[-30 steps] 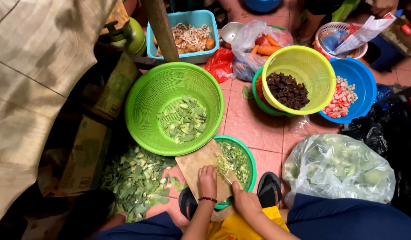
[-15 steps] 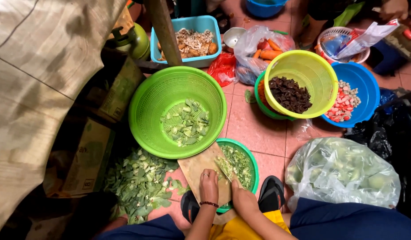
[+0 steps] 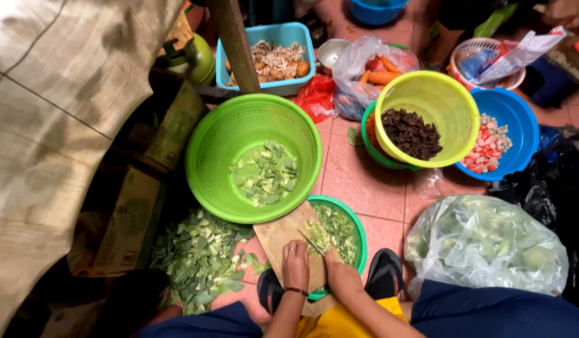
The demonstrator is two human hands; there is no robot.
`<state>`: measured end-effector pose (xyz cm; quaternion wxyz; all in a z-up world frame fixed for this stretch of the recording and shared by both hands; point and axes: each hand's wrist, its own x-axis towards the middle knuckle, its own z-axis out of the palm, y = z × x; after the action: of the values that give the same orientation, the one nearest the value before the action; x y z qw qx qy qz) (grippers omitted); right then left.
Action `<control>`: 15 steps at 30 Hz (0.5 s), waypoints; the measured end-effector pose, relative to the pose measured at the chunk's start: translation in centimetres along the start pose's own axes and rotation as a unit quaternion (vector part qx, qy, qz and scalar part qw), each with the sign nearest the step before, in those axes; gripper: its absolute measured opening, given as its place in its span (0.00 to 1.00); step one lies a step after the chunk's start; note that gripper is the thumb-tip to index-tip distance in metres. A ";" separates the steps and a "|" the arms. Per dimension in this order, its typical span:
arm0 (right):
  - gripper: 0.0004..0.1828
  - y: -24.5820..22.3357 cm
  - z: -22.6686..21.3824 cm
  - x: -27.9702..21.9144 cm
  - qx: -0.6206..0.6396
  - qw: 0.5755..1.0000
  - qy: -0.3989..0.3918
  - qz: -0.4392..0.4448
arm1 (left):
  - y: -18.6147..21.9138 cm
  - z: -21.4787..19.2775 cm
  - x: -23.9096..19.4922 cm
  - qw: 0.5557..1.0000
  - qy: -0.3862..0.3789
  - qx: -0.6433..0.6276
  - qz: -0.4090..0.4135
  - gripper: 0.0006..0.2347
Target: The recorder is chopping green vegetables using a knife and a wooden cutting board on a low workspace.
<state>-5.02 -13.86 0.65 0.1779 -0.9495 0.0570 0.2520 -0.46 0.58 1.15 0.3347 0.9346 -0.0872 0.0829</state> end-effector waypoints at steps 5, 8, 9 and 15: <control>0.12 2.1 1.9 -1.9 -0.074 0.997 -0.004 0.000 | -0.1 0.4 -0.2 0.999 0.021 0.024 -0.007 0.08; 0.10 1.4 1.1 -2.4 -0.080 0.997 0.008 -0.016 | -0.4 0.6 0.4 0.999 0.022 0.019 -0.019 0.06; 0.10 0.7 0.4 -2.6 -0.038 0.999 -0.023 0.007 | -0.5 0.8 0.2 0.999 0.019 0.020 -0.018 0.06; 0.13 -1.6 0.3 -0.9 -0.005 1.000 0.004 -0.009 | -0.4 0.1 0.2 0.999 0.005 0.029 -0.030 0.07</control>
<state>-5.63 -12.21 1.41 0.1748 -0.9518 0.0476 0.2473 -0.16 0.82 0.89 0.3097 0.9459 -0.0554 0.0797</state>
